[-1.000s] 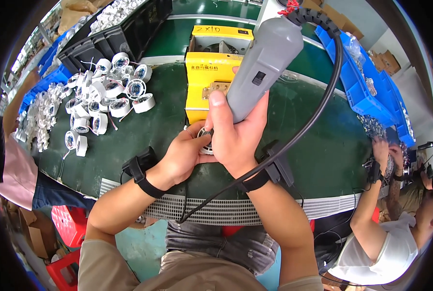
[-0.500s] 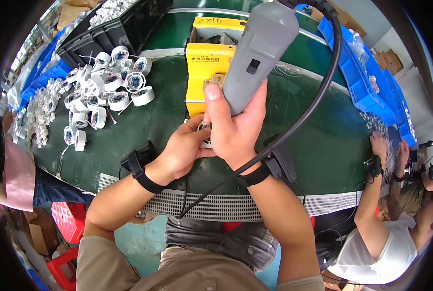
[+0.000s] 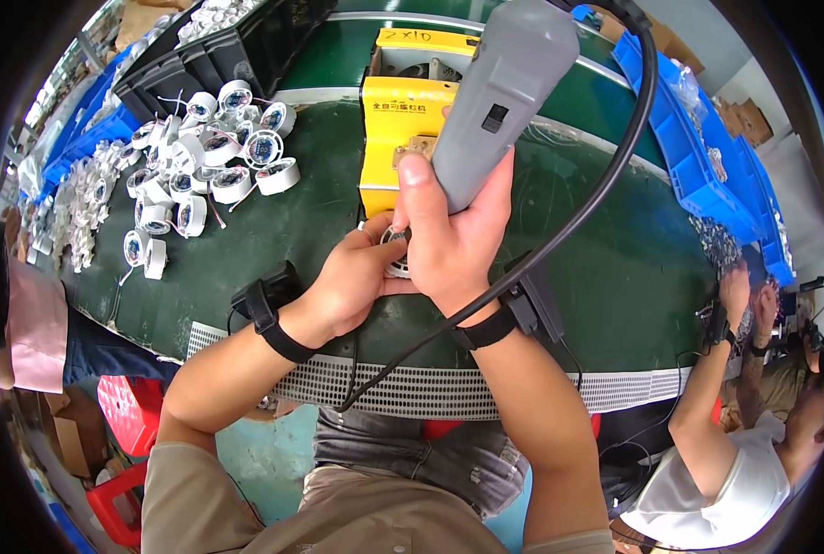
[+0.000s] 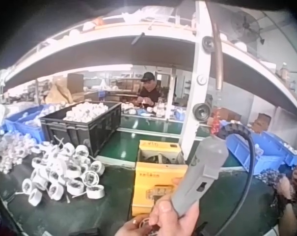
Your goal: Assemble small mechanical or electronic components at a factory workbench using manual assembly techniques and an electric screwdriver.
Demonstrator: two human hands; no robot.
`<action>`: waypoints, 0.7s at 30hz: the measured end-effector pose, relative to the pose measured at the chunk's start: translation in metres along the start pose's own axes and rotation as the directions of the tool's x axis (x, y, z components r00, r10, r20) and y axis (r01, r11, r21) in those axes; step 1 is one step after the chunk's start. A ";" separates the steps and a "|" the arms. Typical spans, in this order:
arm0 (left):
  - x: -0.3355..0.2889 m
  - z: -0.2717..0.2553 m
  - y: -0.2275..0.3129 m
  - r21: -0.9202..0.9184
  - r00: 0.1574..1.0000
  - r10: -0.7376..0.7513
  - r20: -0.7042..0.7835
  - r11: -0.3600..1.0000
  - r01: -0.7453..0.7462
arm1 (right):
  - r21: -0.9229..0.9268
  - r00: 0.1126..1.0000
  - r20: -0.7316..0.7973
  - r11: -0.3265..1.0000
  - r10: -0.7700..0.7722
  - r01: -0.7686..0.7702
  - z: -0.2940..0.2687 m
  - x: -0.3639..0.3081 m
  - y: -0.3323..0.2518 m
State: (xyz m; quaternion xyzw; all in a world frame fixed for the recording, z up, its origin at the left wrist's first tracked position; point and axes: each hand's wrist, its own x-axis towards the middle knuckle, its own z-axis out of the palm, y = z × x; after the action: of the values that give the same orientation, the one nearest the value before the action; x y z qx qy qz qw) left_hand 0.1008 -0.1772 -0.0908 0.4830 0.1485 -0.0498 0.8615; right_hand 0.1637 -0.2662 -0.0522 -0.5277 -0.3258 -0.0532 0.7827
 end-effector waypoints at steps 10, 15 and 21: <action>0.001 -0.001 -0.002 -0.002 1.000 0.002 0.014 1.000 -0.002 | -0.004 0.999 0.038 1.000 -0.012 0.012 -0.003 -0.001 0.003; 0.001 -0.002 -0.002 0.013 1.000 0.017 0.006 1.000 -0.017 | 0.003 0.999 0.049 1.000 0.013 -0.013 -0.002 -0.001 0.006; 0.002 -0.002 0.000 0.024 1.000 0.003 -0.008 1.000 -0.003 | 0.101 0.999 0.028 0.994 0.029 -0.031 0.000 -0.005 0.004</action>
State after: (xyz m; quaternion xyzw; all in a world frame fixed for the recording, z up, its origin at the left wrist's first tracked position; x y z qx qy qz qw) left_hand 0.1027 -0.1756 -0.0921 0.4935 0.1507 -0.0483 0.8552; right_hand 0.1615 -0.2659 -0.0585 -0.4926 -0.3305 -0.0178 0.8049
